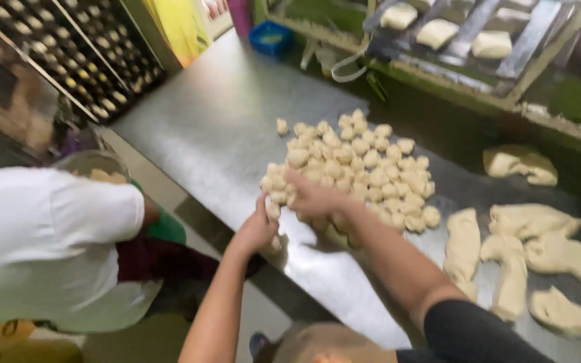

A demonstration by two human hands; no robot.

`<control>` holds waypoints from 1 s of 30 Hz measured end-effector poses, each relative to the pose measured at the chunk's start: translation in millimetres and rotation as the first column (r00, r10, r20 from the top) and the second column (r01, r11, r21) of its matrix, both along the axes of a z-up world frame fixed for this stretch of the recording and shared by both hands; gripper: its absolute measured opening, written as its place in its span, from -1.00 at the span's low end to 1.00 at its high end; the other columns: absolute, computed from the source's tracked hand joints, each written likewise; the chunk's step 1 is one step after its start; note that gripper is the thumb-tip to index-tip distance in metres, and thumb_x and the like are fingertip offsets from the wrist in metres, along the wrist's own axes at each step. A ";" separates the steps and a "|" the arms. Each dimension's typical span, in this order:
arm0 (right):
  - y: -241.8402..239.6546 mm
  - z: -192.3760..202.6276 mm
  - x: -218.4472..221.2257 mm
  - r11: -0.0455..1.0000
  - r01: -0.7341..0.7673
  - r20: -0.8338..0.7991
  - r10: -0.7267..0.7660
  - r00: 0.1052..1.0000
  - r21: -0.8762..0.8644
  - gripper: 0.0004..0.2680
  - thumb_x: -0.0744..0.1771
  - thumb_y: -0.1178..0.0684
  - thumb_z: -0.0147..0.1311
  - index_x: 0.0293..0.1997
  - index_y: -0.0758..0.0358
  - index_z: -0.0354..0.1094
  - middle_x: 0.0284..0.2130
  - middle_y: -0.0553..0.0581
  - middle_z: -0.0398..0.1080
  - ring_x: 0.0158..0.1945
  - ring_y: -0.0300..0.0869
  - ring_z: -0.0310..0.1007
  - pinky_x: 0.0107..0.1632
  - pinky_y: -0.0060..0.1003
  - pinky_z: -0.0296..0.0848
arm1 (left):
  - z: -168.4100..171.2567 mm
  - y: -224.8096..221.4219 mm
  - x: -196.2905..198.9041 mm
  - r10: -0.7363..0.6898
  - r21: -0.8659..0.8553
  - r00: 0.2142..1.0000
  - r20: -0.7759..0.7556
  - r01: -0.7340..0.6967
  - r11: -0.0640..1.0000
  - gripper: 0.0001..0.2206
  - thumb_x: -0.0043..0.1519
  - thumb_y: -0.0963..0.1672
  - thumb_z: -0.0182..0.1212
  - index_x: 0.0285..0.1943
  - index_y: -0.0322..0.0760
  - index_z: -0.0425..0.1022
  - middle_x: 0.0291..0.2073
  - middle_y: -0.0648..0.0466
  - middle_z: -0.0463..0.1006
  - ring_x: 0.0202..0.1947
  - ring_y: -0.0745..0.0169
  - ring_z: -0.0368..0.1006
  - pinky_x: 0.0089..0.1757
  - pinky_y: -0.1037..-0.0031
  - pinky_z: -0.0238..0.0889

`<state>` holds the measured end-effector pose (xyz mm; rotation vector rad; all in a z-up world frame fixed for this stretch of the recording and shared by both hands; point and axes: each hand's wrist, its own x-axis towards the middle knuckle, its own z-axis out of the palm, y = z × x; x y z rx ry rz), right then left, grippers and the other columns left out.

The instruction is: The person portions large pieces of dough using a knife and then rolls the portions into small balls on a stainless steel table.

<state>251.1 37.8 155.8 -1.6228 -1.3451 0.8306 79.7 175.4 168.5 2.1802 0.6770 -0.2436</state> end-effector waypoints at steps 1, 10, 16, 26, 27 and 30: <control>11.6 -7.7 -5.2 1.000 -0.006 0.014 0.006 1.000 0.022 -0.35 0.32 0.13 0.07 0.57 0.38 -0.30 0.42 0.71 -0.14 0.47 0.42 -0.07 0.51 0.17 -0.13 | 17.0 -3.0 2.5 0.006 0.022 1.000 0.014 -0.006 1.000 -0.28 0.30 -0.10 -0.05 0.62 -0.31 -0.32 0.33 -0.59 0.26 0.38 -0.53 0.19 0.32 -0.12 0.09; 25.8 -51.9 -45.3 0.907 0.287 0.249 -0.368 0.896 0.308 -0.89 0.39 0.00 0.02 -0.11 -0.01 0.51 -0.26 0.04 0.52 -0.02 -0.03 0.53 0.09 -0.16 0.49 | -156.8 16.9 23.5 0.174 -0.339 0.946 0.275 -0.074 0.938 -0.66 0.07 -0.09 0.34 -0.01 -0.36 0.60 -0.41 -0.07 0.55 -0.28 0.05 0.53 -0.24 0.26 0.42; 21.2 21.4 -87.2 0.766 0.476 0.587 -0.161 0.793 -0.432 -0.44 0.37 -0.45 -0.49 -0.14 0.11 0.55 -0.08 0.27 0.55 0.12 0.21 0.49 0.21 0.19 0.39 | -86.0 -6.4 28.8 0.065 0.143 0.975 0.211 -0.097 0.985 -0.67 0.14 0.13 0.21 -0.14 -0.01 0.67 -0.28 0.10 0.70 0.00 0.05 0.61 0.07 0.25 0.42; 0.6 43.6 -75.4 0.967 0.197 0.121 -0.179 0.976 -0.159 -0.56 0.36 -0.12 -0.03 0.23 0.45 0.00 0.10 0.56 0.09 0.23 0.23 0.06 0.29 0.13 0.06 | -25.0 19.7 -12.8 -0.211 0.239 0.977 0.021 0.200 0.950 -0.40 0.09 0.18 0.17 0.03 -0.38 0.46 -0.04 -0.23 0.58 0.06 -0.34 0.51 0.03 -0.06 0.34; 4.2 79.5 -76.6 0.893 0.390 0.343 -0.303 0.889 -0.223 -0.21 0.38 -0.35 -0.04 0.55 0.43 -0.57 0.46 0.68 -0.42 0.54 0.39 -0.43 0.54 0.21 -0.34 | 20.0 9.9 -24.5 -0.211 0.141 0.977 0.016 0.207 0.968 -0.27 0.10 0.23 0.17 0.16 -0.42 0.31 0.15 -0.30 0.49 0.22 -0.40 0.40 0.17 -0.12 0.22; 6.8 -69.8 -36.7 0.939 0.295 0.246 -0.332 0.911 0.176 -0.84 0.39 0.10 -0.11 -0.07 0.40 0.32 -0.27 0.29 0.28 -0.09 0.20 0.35 0.10 0.08 0.28 | -1.7 7.6 -24.9 -0.312 0.064 0.924 0.223 0.305 0.950 -0.17 0.17 -0.18 0.21 0.55 -0.54 -0.26 0.24 -0.60 0.26 0.27 -0.66 0.27 0.24 -0.16 0.22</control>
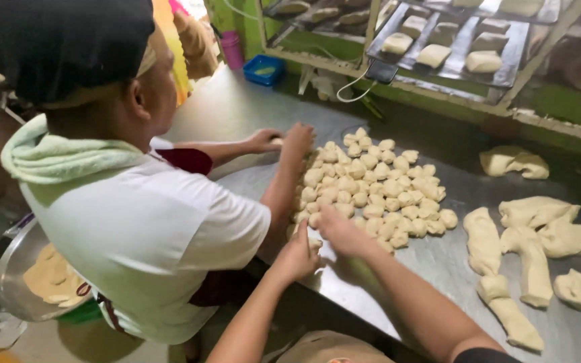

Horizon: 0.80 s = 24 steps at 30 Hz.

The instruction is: The person portions large pieces of dough using a knife and then rolls the portions into small balls on a stainless steel table.

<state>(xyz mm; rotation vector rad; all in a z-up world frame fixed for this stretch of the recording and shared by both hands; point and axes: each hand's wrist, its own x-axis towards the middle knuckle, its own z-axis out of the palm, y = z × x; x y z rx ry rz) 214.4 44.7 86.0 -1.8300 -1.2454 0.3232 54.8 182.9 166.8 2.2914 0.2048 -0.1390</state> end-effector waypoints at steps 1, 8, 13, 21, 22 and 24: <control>2.2 -2.5 -8.0 1.000 0.000 0.007 0.000 1.000 0.004 -0.84 0.39 0.10 -0.11 -0.07 0.40 0.32 -0.27 0.29 0.28 -0.09 0.20 0.35 0.10 0.08 0.28 | -3.8 1.8 9.2 0.000 0.004 1.000 0.007 0.000 1.000 -0.17 0.17 -0.18 0.21 0.55 -0.54 -0.26 0.24 -0.60 0.26 0.27 -0.66 0.27 0.24 -0.16 0.22; -6.3 -36.2 -19.5 0.984 0.169 0.092 -0.174 0.981 0.062 -0.81 0.38 -0.01 -0.01 0.08 -0.06 0.48 -0.04 -0.01 0.52 0.14 -0.09 0.49 0.21 -0.17 0.44 | -96.2 -8.5 48.9 0.211 -0.144 0.978 -0.003 -0.209 0.967 -0.66 0.18 -0.03 0.16 0.07 -0.23 0.58 -0.21 -0.17 0.64 -0.04 -0.19 0.56 -0.04 0.06 0.42; 2.6 45.1 -8.8 0.869 0.168 0.122 -0.125 0.985 -0.465 -0.42 0.43 -0.42 -0.60 -0.06 0.14 0.51 -0.03 0.29 0.52 0.17 0.19 0.43 0.26 0.16 0.33 | -84.1 -26.8 81.4 0.273 0.392 0.962 0.027 -0.262 0.882 -0.71 0.13 0.05 0.14 -0.22 -0.14 0.64 -0.39 0.02 0.66 -0.16 -0.13 0.65 -0.10 0.07 0.50; 4.3 2.7 13.3 0.733 -0.598 -0.349 0.495 0.796 -0.325 -0.73 0.33 -0.12 0.16 -0.02 0.24 0.49 -0.24 0.28 0.57 -0.02 0.10 0.55 0.14 0.00 0.42 | -30.0 55.0 84.6 0.369 0.568 0.921 -0.124 -0.240 0.788 -0.50 0.19 0.17 0.10 -0.01 -0.21 0.67 -0.16 -0.15 0.70 -0.02 -0.22 0.62 -0.05 -0.01 0.47; 12.2 50.3 12.9 0.742 -0.588 -0.348 0.485 0.802 -0.321 -0.73 0.33 -0.12 0.16 -0.02 0.24 0.49 -0.24 0.28 0.57 -0.02 0.10 0.55 0.14 0.00 0.42 | -1.5 46.9 72.9 0.356 0.571 0.926 -0.124 -0.227 0.789 -0.50 0.19 0.17 0.10 -0.01 -0.21 0.67 -0.16 -0.15 0.70 -0.02 -0.22 0.62 -0.05 -0.01 0.47; 7.5 148.2 15.0 0.955 -0.101 -0.043 0.092 0.995 -0.279 -0.67 0.27 -0.06 0.20 0.01 0.38 0.41 0.34 0.51 0.20 0.39 0.42 0.13 0.43 0.24 0.13 | 51.4 31.9 46.4 0.317 0.208 0.928 -0.196 -0.277 0.938 -0.12 0.01 0.28 0.28 0.36 -0.36 0.35 0.22 -0.28 0.50 0.30 -0.29 0.38 0.24 0.00 0.24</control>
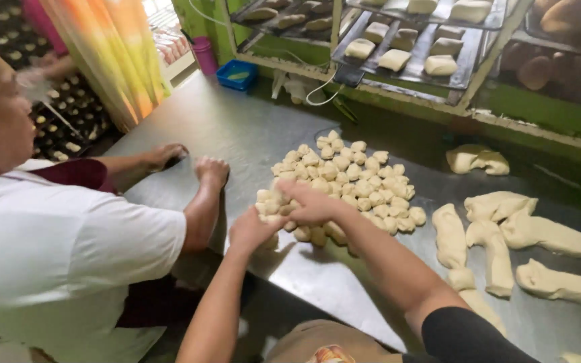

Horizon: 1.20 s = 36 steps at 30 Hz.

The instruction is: The person portions large pieces of dough using a knife and then rolls the portions into small balls on a stainless steel table.

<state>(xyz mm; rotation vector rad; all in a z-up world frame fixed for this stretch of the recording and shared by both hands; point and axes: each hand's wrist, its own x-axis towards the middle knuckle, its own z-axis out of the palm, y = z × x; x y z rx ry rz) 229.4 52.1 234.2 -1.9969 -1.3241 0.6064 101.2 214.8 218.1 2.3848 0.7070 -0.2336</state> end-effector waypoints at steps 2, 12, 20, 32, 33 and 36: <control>11.2 -40.4 -7.2 0.988 0.081 -0.011 -0.083 0.996 -0.132 -0.57 0.33 -0.23 0.04 0.26 0.18 0.21 0.13 0.49 0.36 0.32 0.37 0.25 0.39 0.23 0.19 | -42.5 7.4 3.4 -0.109 -0.040 0.993 0.043 0.111 0.993 -0.15 0.02 0.15 0.38 0.41 -0.30 0.16 0.28 -0.30 0.39 0.34 -0.31 0.31 0.28 0.01 0.20; 19.0 -137.9 -45.1 0.837 0.536 -0.199 -0.510 0.837 0.111 -0.62 0.33 0.01 -0.22 0.24 -0.16 0.46 0.16 -0.04 0.49 0.31 -0.09 0.35 0.39 -0.12 0.27 | -132.5 -5.6 36.5 -0.303 0.305 0.953 0.028 0.281 0.910 -0.63 0.11 0.03 0.07 0.00 -0.19 0.52 -0.17 -0.08 0.66 -0.03 -0.13 0.61 -0.01 0.10 0.47; 1.6 -51.8 -37.4 0.902 0.313 0.204 -0.260 0.944 -0.297 -0.34 0.42 -0.41 -0.64 -0.11 0.30 0.55 -0.08 0.40 0.54 0.16 0.28 0.44 0.30 0.21 0.32 | -102.3 -33.3 63.2 -0.309 0.438 0.950 -0.040 0.294 0.850 -0.69 0.17 -0.03 -0.01 -0.20 -0.15 0.69 -0.23 0.03 0.71 -0.09 -0.07 0.65 -0.09 0.01 0.49; 1.7 -49.9 27.6 0.996 0.008 -0.020 -0.010 1.000 -0.093 -0.64 0.40 -0.26 -0.04 0.29 0.00 0.25 0.23 0.25 0.12 0.34 0.25 0.03 0.38 0.13 0.13 | -24.2 -40.9 21.1 0.015 0.030 1.000 0.007 -0.015 0.999 -0.23 0.17 0.06 0.25 0.48 -0.33 -0.01 0.30 -0.35 0.36 0.33 -0.37 0.33 0.26 -0.05 0.24; 6.6 -64.1 14.7 0.999 0.003 -0.069 -0.005 0.998 -0.034 -0.71 0.39 -0.26 -0.05 0.03 -0.03 0.55 -0.10 0.15 0.59 0.13 0.11 0.50 0.22 0.03 0.42 | -11.2 -50.1 13.5 -0.047 -0.030 0.999 0.008 0.047 0.998 -0.17 0.22 -0.13 0.27 0.61 -0.38 -0.21 0.37 -0.40 0.28 0.36 -0.37 0.28 0.29 -0.05 0.21; 12.4 -116.1 0.7 0.940 0.053 -0.090 -0.023 0.996 0.338 -0.80 0.37 -0.09 0.12 0.07 0.02 0.54 -0.16 0.19 0.54 0.05 0.05 0.54 0.10 -0.07 0.50 | -39.8 -29.3 10.8 0.141 -0.196 0.980 0.138 -0.113 0.974 -0.01 0.00 -0.02 0.46 0.62 -0.25 -0.08 0.30 -0.27 0.42 0.38 -0.16 0.29 0.29 0.15 0.23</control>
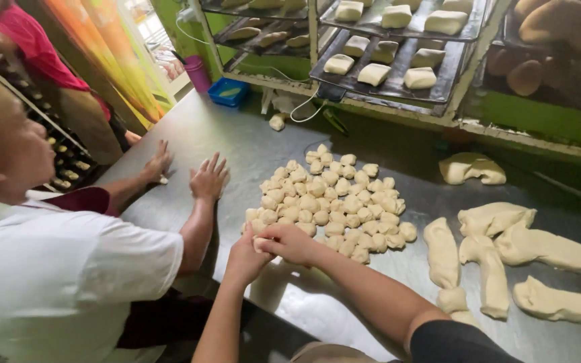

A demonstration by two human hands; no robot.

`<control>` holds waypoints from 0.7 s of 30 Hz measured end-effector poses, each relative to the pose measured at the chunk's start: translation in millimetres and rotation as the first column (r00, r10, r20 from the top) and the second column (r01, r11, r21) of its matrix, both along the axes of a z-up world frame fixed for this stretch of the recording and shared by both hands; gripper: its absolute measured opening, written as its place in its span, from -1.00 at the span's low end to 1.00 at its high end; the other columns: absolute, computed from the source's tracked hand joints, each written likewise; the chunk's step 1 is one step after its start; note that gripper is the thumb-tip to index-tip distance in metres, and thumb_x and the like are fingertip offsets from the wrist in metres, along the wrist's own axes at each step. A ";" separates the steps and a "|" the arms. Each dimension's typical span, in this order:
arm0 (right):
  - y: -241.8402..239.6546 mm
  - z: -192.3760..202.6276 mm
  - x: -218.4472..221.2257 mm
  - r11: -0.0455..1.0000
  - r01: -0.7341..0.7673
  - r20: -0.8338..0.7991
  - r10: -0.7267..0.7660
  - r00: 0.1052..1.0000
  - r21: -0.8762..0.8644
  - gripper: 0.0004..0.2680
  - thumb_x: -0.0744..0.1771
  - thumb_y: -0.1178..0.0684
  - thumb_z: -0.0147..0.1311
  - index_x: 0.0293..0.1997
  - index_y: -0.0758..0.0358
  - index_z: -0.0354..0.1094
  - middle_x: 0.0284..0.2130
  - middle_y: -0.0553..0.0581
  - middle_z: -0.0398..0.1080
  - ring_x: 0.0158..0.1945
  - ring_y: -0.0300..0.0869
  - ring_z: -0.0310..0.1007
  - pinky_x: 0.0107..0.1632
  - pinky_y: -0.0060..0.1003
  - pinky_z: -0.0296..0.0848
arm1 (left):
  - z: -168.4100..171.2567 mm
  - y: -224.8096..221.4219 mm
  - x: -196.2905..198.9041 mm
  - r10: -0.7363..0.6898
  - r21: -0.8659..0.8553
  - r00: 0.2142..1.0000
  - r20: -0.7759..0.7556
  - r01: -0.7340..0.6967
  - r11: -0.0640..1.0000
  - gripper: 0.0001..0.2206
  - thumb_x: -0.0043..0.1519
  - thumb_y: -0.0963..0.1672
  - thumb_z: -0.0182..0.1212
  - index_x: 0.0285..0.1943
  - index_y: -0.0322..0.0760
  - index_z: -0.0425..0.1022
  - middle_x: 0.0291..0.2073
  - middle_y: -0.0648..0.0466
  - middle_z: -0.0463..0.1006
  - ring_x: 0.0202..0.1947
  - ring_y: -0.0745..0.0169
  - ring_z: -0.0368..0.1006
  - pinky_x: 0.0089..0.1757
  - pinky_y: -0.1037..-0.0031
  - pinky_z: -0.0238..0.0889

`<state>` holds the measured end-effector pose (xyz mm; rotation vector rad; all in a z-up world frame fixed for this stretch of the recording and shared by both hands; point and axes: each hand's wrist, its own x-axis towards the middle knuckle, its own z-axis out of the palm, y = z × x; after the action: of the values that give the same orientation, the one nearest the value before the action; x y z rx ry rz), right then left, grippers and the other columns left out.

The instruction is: The person portions large pieces of dough using a knife and then rolls the portions into small balls on a stainless steel table.

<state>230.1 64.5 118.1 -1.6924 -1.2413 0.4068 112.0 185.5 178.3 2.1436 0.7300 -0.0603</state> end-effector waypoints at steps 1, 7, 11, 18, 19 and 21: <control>-5.1 6.7 -2.1 1.000 0.004 -0.001 -0.004 1.000 0.008 -0.80 0.37 -0.09 0.12 0.07 0.02 0.54 -0.16 0.19 0.54 0.05 0.05 0.54 0.10 -0.07 0.50 | 0.2 -0.1 -1.7 -0.004 0.008 1.000 -0.001 0.004 1.000 -0.01 0.00 -0.02 0.46 0.62 -0.25 -0.08 0.30 -0.27 0.42 0.38 -0.16 0.29 0.29 0.15 0.23; -1.9 34.1 -34.7 0.988 0.136 0.039 -0.133 0.990 -0.074 -0.70 0.45 -0.17 -0.15 -0.36 0.09 0.41 -0.36 0.15 0.44 -0.09 0.06 0.49 0.06 -0.07 0.46 | -62.3 12.7 22.3 -0.206 0.255 0.960 -0.187 0.250 0.934 -0.58 0.00 0.03 0.32 -0.05 -0.28 0.65 -0.10 -0.14 0.68 0.09 -0.15 0.55 0.06 0.05 0.42; 16.6 64.6 -51.8 0.785 0.287 0.185 -0.220 0.958 -0.549 -0.32 0.40 -0.49 -0.72 0.00 0.19 0.49 0.04 0.34 0.49 0.27 0.23 0.35 0.36 0.17 0.23 | -74.8 13.0 29.6 -0.252 0.521 0.944 -0.212 0.328 0.788 -0.65 0.10 0.01 0.10 -0.07 -0.19 0.64 -0.20 -0.01 0.66 -0.07 -0.08 0.62 -0.08 0.14 0.50; -27.7 15.9 -51.1 0.918 -0.335 -0.493 0.194 0.848 -0.214 -0.70 0.35 -0.17 0.17 -0.60 0.06 0.45 -0.72 -0.11 0.29 -0.52 -0.32 0.31 -0.33 -0.40 0.36 | -93.6 35.5 20.6 -0.282 0.466 0.866 -0.413 0.467 0.752 -0.60 0.17 0.03 0.02 -0.08 -0.27 0.66 -0.13 -0.11 0.68 0.02 -0.14 0.61 -0.04 0.03 0.47; -21.8 34.0 -47.4 0.918 -0.334 -0.502 0.191 0.844 -0.213 -0.70 0.35 -0.17 0.17 -0.60 0.06 0.45 -0.72 -0.11 0.29 -0.52 -0.32 0.31 -0.33 -0.40 0.36 | -78.1 30.8 16.9 -0.285 0.460 0.861 -0.421 0.474 0.751 -0.60 0.17 0.03 0.02 -0.08 -0.27 0.66 -0.13 -0.11 0.68 0.02 -0.14 0.61 -0.04 0.03 0.47; -15.4 67.4 -31.4 0.746 0.009 0.260 -0.244 0.934 0.666 -0.88 0.29 0.00 0.16 -0.41 0.16 0.54 -0.44 0.05 0.37 -0.36 -0.02 0.41 -0.22 -0.19 0.44 | -50.1 15.9 17.8 -0.424 0.343 0.816 -0.393 0.558 0.756 -0.49 0.22 0.07 0.12 0.07 -0.47 0.60 0.02 -0.31 0.62 0.14 -0.33 0.52 0.05 -0.08 0.41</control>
<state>198.7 49.2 185.5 -1.2296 -1.2904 -0.4014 129.8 201.4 128.2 2.7702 0.3181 -0.5597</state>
